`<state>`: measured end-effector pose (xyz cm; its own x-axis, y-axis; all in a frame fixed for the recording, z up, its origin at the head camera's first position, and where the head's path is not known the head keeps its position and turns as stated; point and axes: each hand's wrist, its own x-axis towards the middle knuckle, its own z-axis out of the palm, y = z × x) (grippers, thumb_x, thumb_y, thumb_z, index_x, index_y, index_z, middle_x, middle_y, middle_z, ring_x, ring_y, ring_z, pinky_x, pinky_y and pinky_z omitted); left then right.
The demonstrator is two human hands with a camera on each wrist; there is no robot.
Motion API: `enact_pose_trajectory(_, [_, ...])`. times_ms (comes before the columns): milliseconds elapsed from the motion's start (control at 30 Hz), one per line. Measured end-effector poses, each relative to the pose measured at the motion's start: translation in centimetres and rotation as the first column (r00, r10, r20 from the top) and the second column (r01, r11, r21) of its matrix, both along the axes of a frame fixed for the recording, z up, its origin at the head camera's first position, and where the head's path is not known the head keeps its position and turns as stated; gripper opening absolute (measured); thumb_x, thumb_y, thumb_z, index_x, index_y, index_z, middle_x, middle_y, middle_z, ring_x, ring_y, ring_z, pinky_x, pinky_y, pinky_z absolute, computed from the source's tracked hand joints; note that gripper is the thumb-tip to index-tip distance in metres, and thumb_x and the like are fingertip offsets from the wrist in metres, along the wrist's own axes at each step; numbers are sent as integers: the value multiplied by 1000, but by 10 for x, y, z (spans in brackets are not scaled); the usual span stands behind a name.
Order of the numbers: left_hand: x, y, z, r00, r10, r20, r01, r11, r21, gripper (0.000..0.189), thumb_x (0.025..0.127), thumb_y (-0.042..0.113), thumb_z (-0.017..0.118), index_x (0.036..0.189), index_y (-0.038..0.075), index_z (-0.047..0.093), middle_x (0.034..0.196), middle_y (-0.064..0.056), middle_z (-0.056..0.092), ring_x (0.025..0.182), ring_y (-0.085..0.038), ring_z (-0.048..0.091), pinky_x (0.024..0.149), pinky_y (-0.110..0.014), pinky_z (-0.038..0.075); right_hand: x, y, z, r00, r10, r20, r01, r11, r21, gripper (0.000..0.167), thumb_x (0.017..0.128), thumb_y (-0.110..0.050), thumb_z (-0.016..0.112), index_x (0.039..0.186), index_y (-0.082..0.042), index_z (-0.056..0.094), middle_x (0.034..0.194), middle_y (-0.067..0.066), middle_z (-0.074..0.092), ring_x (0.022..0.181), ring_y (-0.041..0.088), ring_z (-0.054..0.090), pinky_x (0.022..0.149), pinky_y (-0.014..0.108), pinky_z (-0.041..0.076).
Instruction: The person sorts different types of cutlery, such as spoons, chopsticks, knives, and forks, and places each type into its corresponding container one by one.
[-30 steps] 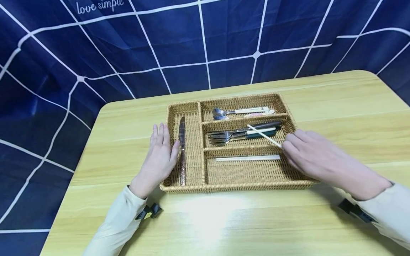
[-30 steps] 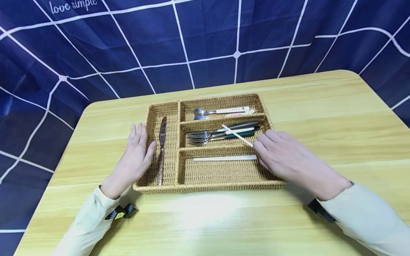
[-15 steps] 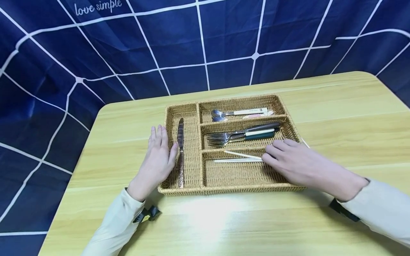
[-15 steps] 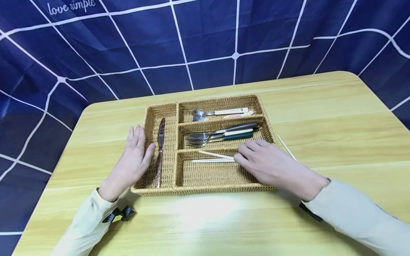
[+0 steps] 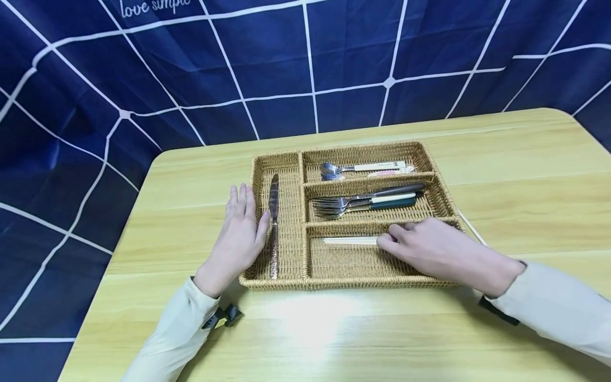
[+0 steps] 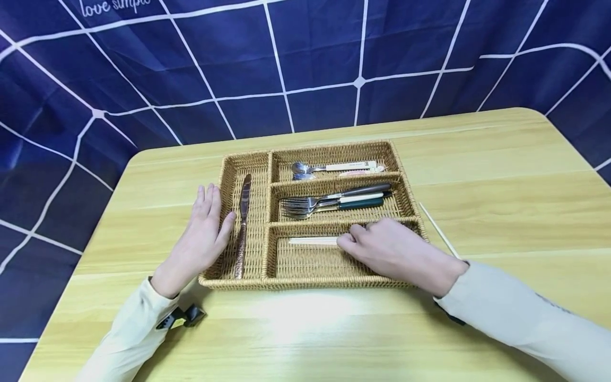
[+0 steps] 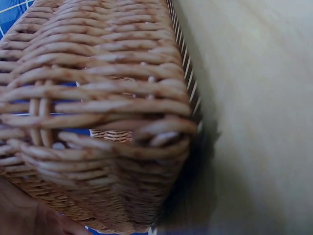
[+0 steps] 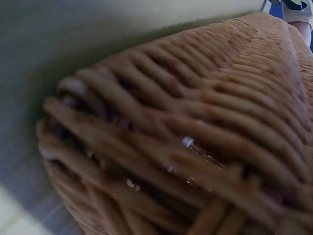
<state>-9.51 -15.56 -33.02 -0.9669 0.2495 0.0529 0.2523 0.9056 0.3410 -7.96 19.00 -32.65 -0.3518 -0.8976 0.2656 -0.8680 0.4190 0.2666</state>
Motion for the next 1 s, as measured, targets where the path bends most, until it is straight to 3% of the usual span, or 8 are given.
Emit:
enact_pose_trajectory(133, [0,0,0,1000,-4,-4,4,1000,-2,68,105,30,35,147,-14,7,154,-34,3,144,-45,-5,118,-54,5,-1,-1,-1,1000,5,-17,-4,1000,24,16,82,5,36,90,-7,42,63,-1,37,47,5,18,34,20,16])
enact_pose_trajectory(367, [0,0,0,1000,0,-4,0,1000,1,68,104,30,36,147,-14,7,154,-33,3,144,-44,-5,118,-53,5,-1,-3,-1,999,8,-51,-4,997,71,17,82,6,31,88,-4,43,61,0,38,44,5,20,33,20,18])
enact_pose_trajectory(500, [0,0,0,1000,3,-3,-3,1000,1,68,104,30,36,148,-14,7,155,-33,3,144,-44,-5,118,-54,6,-1,-3,0,999,-3,-36,7,994,110,15,80,7,42,89,-4,44,61,1,42,43,5,23,33,20,20])
enact_pose_trajectory(667, [0,1,0,1000,2,0,-2,1000,6,69,104,31,36,147,-14,7,155,-33,3,144,-44,-5,118,-54,6,-1,-3,1,1000,-18,-13,20,988,153,33,66,9,64,91,-5,47,63,2,47,44,6,26,33,21,23])
enact_pose_trajectory(1000, [0,0,2,1000,5,-1,-5,1000,-6,69,104,31,37,147,-15,8,154,-34,4,144,-45,-4,118,-54,6,0,-6,2,998,-68,-2,68,986,151,37,64,14,64,91,-5,47,64,2,47,44,7,27,32,22,24])
